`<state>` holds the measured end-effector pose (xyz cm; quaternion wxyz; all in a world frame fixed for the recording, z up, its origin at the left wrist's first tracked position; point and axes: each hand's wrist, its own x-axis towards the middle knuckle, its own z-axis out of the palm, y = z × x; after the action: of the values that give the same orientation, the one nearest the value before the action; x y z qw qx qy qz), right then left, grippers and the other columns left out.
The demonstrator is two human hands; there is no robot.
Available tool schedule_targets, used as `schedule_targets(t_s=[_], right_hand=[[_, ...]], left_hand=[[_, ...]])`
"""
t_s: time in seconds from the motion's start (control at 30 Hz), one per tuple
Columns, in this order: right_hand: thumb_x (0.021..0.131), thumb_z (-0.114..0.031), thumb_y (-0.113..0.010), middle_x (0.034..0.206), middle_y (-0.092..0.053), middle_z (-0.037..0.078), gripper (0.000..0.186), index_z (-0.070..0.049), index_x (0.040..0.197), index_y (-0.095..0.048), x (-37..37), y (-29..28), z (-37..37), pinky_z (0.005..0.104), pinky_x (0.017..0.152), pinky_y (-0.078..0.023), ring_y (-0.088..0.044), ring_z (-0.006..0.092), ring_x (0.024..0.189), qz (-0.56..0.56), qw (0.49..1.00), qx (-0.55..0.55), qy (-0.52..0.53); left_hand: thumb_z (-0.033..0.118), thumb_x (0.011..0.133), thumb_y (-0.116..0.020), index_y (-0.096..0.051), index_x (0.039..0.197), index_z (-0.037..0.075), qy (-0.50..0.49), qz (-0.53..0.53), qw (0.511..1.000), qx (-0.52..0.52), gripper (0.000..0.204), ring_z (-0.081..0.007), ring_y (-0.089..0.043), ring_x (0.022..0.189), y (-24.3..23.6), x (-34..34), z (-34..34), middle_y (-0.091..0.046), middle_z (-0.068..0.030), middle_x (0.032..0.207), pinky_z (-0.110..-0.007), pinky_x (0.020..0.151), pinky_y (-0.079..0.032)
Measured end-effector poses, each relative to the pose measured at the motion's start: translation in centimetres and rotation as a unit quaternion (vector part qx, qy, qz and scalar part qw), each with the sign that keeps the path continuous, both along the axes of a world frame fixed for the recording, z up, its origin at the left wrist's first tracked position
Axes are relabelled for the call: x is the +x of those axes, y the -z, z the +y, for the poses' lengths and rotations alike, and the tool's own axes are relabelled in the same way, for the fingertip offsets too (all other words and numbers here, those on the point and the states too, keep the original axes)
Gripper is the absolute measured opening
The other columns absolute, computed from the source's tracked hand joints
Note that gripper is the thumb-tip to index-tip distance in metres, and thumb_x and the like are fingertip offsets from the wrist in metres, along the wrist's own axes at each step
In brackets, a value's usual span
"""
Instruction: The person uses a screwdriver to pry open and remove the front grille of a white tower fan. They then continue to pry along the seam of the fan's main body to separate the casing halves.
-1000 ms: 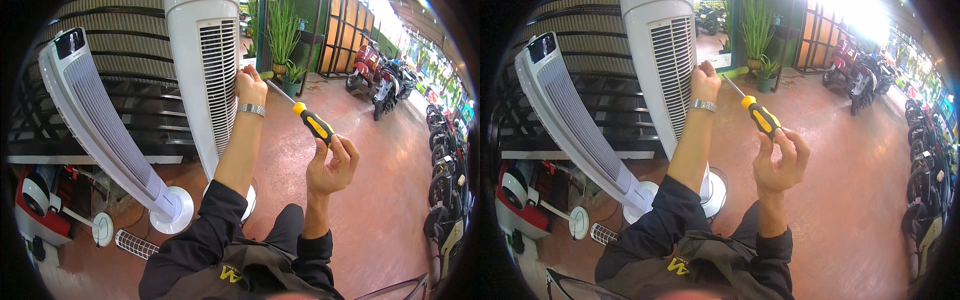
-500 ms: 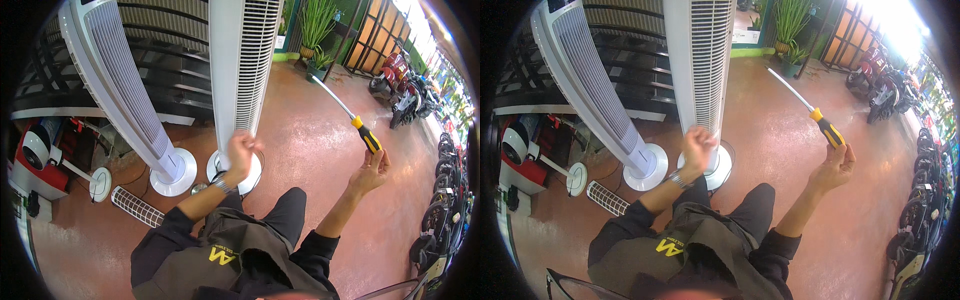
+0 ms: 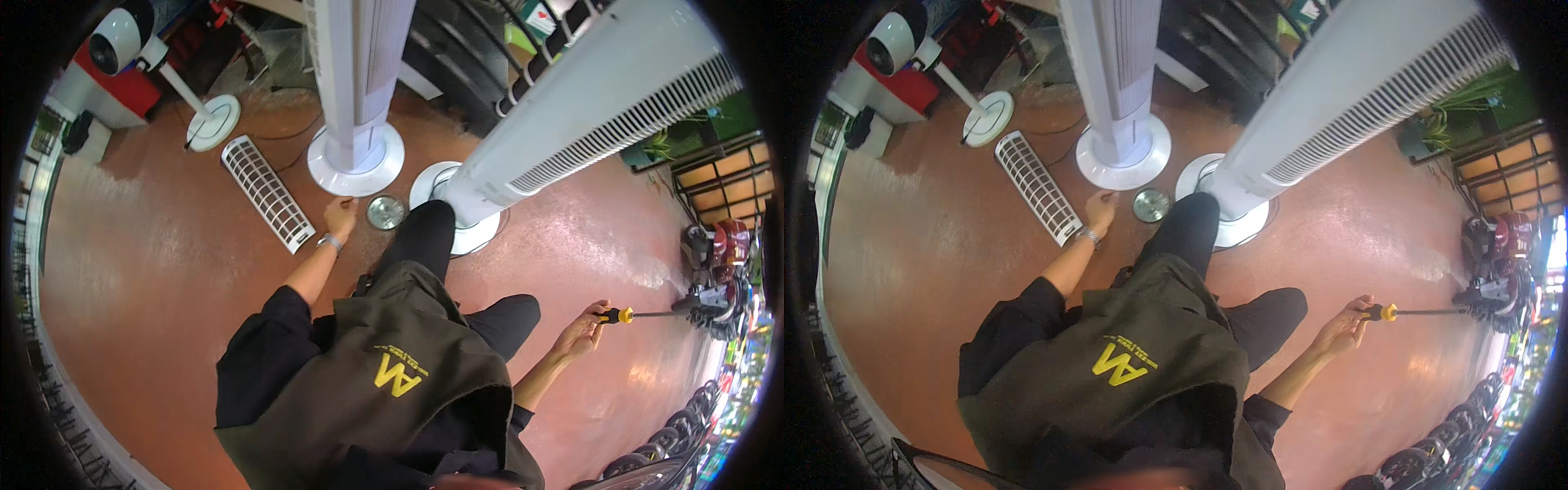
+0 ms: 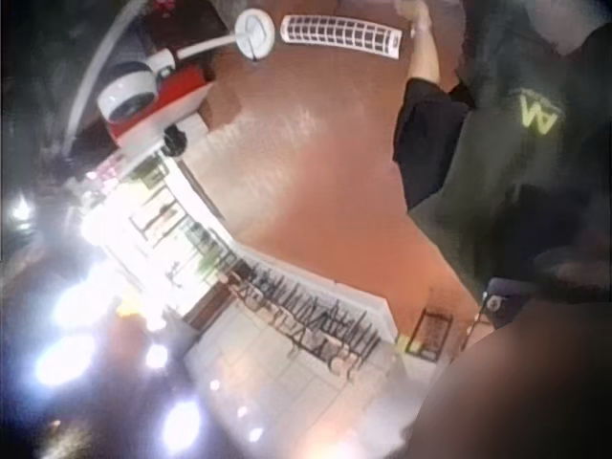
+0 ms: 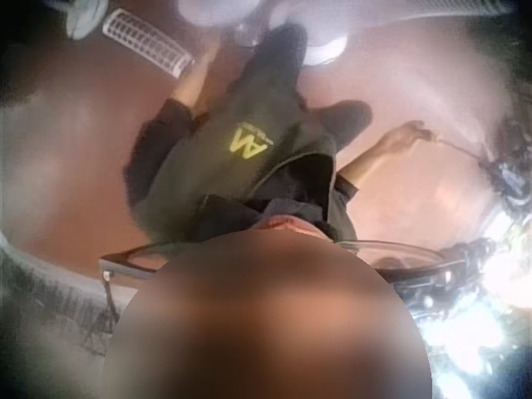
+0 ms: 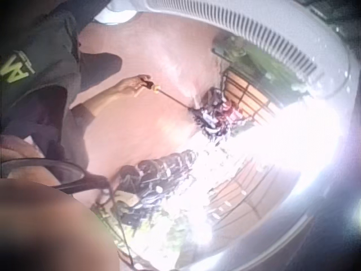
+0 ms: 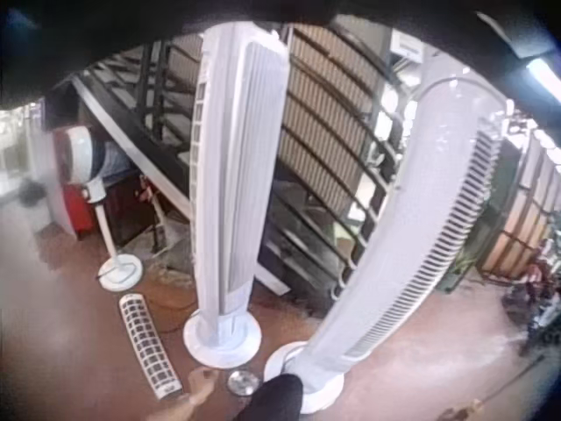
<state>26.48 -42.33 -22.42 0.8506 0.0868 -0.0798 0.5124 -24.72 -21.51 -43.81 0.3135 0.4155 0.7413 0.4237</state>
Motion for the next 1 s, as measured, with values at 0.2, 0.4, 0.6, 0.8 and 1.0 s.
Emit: schedule_targets(t_s=[0.2, 0.4, 0.6, 0.8, 1.0], right_hand=[[0.103, -0.005, -0.050, 0.140, -0.045, 0.019, 0.041, 0.007, 0.141, -0.041, -3.3, -0.8, 1.0, 0.0335, 0.091, -0.053, -0.052, 0.0262, 0.107, -0.032, 0.998, 0.027, -0.037], [0.103, -0.011, -0.051, 0.137, -0.045, 0.027, 0.049, 0.006, 0.147, -0.036, -5.2, 0.2, -1.0, 0.0301, 0.085, -0.057, -0.053, 0.0267, 0.098, -0.037, 0.989, -0.135, 0.048], [0.093, -0.010, -0.053, 0.131, -0.052, 0.024, 0.055, 0.003, 0.144, -0.039, -7.5, 0.1, -0.8, 0.0261, 0.071, -0.054, -0.054, 0.0202, 0.082, -0.071, 0.980, -0.183, -0.016], [0.095, -0.020, -0.044, 0.119, -0.058, 0.019, 0.059, 0.000, 0.150, -0.038, -11.6, -1.4, 2.9, 0.0227, 0.053, -0.043, -0.052, 0.0152, 0.069, -0.189, 0.926, -0.324, -0.034], [0.102, -0.015, -0.037, 0.114, -0.063, 0.017, 0.049, 0.000, 0.149, -0.040, -12.8, -4.9, 6.7, 0.0202, 0.047, -0.037, -0.048, 0.0088, 0.059, -0.263, 0.885, -0.380, 0.046]], left_hand=[[0.022, 0.080, -0.078, -0.076, 0.096, 0.007, 0.115, 0.138, 0.983, -0.029, 0.022, -0.0310, -0.072, 0.088, 7.1, 3.1, 2.7, -0.075, -0.0148, 0.092, -0.041, 0.084, -0.055], [0.016, 0.078, -0.072, -0.078, 0.102, 0.010, 0.177, 0.192, 0.960, -0.099, 0.025, -0.0379, -0.070, 0.098, 14.3, 4.0, 6.3, -0.074, -0.0197, 0.101, -0.047, 0.091, -0.054], [0.029, 0.078, -0.080, -0.078, 0.104, 0.007, 0.113, 0.167, 0.963, -0.181, 0.034, -0.0341, -0.072, 0.097, 14.4, 3.5, 7.7, -0.074, -0.0218, 0.106, -0.044, 0.089, -0.055], [0.010, 0.080, -0.079, -0.069, 0.117, -0.005, 0.136, -0.054, 0.988, -0.051, 0.041, -0.0222, -0.071, 0.086, 12.2, -0.6, 10.4, -0.075, -0.0148, 0.100, -0.033, 0.077, -0.057], [0.009, 0.093, -0.073, -0.051, 0.137, -0.003, 0.267, -0.226, 0.919, 0.183, 0.051, -0.0206, -0.062, 0.112, -13.9, 11.6, 14.7, -0.064, -0.0127, 0.124, -0.032, 0.095, -0.052]])
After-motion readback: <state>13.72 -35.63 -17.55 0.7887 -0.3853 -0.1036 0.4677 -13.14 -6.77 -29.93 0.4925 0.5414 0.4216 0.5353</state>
